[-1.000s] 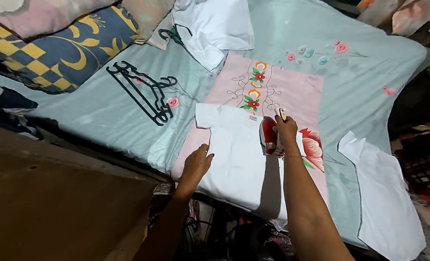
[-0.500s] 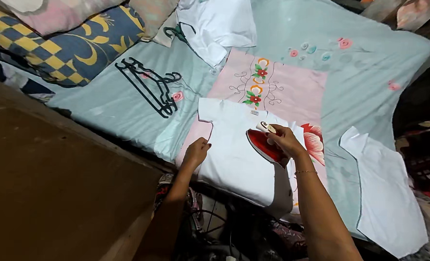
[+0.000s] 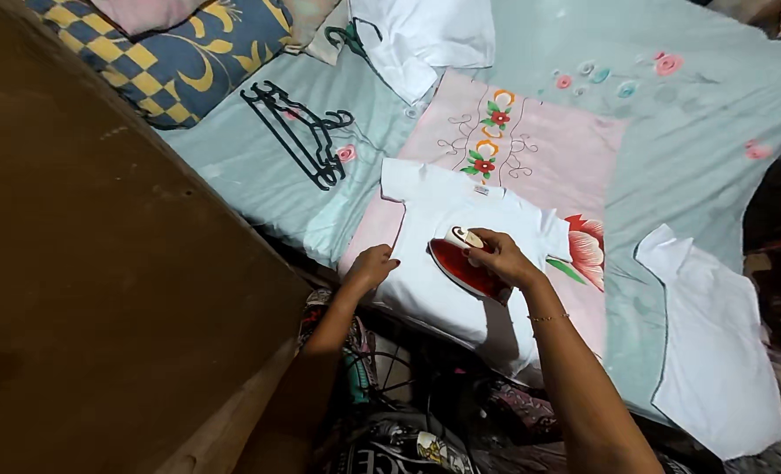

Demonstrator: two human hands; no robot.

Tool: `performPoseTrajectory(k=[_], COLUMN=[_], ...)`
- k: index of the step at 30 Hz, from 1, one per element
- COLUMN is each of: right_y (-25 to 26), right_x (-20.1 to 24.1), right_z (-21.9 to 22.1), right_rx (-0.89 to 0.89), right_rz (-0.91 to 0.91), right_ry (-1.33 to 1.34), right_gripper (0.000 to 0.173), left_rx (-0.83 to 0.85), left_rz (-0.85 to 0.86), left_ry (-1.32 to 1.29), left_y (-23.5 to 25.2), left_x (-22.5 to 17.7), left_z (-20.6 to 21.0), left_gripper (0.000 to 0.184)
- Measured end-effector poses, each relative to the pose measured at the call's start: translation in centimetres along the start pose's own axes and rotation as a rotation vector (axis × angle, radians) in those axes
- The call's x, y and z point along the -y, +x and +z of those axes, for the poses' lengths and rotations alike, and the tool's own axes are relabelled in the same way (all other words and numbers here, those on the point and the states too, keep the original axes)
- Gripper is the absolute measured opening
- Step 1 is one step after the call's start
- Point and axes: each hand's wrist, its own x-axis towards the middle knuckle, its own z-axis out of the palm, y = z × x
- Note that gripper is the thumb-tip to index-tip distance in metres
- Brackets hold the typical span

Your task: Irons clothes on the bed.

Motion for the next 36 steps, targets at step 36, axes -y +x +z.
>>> performPoseTrajectory(k=[36], right_y=[5.3], right_x=[3.2], right_z=[3.2], right_rx=[-0.537], right_rz=[0.276], right_ry=[-0.155], right_gripper=[0.048], left_rx=[-0.091], left_rz=[0.040], left_ry=[-0.115], left_y=[1.3], left_x=[2.4], left_z=[1.0], left_gripper=[0.031])
